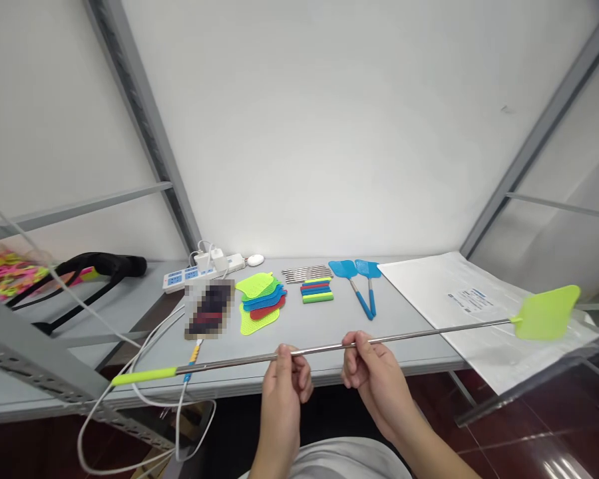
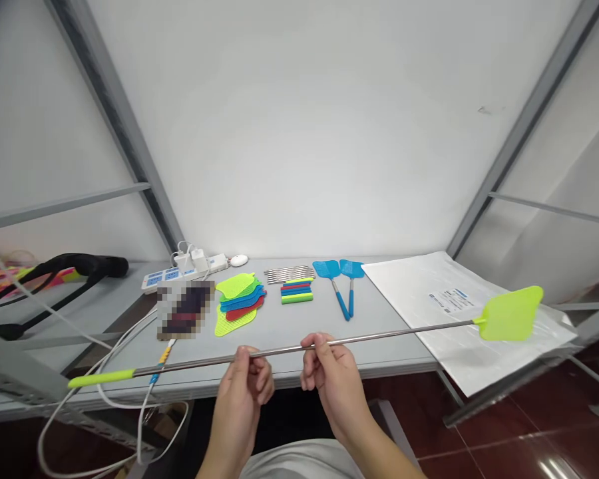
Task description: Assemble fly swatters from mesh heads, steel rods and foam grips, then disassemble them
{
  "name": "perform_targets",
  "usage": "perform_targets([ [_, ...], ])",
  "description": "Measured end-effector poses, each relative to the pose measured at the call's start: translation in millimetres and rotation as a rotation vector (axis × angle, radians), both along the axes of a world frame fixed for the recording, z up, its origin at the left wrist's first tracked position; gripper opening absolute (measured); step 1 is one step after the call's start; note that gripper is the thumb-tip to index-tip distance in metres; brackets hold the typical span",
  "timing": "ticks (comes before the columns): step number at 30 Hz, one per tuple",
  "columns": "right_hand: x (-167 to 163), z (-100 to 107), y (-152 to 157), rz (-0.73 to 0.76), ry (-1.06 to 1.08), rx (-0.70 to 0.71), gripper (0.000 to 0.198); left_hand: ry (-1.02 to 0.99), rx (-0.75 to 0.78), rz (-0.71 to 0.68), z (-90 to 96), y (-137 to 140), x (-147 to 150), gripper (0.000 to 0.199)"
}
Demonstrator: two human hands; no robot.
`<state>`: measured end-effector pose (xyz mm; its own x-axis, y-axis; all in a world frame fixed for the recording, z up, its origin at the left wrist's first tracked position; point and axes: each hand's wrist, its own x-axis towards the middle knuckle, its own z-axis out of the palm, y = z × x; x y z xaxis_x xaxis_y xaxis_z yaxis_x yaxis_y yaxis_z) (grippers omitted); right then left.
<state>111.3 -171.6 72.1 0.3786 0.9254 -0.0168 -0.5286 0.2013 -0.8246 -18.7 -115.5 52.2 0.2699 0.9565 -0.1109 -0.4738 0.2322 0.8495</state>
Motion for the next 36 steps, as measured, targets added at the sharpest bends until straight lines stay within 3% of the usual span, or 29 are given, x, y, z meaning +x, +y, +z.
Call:
perform_targets([
  [6,31,10,-2,-0.268,0.037,0.024,0.036,0.071,0.003,0.107,8.3,3,-5,0.045],
  [14,72,20,-7,-0.418,0.078,0.086,0.034,0.064,0.053,0.146,5.0,11,-15,0.045],
  [20,109,18,-18,-0.654,0.054,0.162,0.028,-0.113,0.041,0.253,6.4,32,-34,0.044],
  [24,128,18,-26,-0.704,0.029,0.183,0.029,-0.148,0.020,0.310,15.2,41,-45,0.042],
  [32,101,6,-10,-0.597,0.151,0.087,0.030,-0.182,0.005,0.405,16.3,42,-41,0.042],
  [36,58,-1,-1,-0.501,0.150,0.042,0.033,-0.151,-0.011,0.299,4.6,20,-14,0.042],
])
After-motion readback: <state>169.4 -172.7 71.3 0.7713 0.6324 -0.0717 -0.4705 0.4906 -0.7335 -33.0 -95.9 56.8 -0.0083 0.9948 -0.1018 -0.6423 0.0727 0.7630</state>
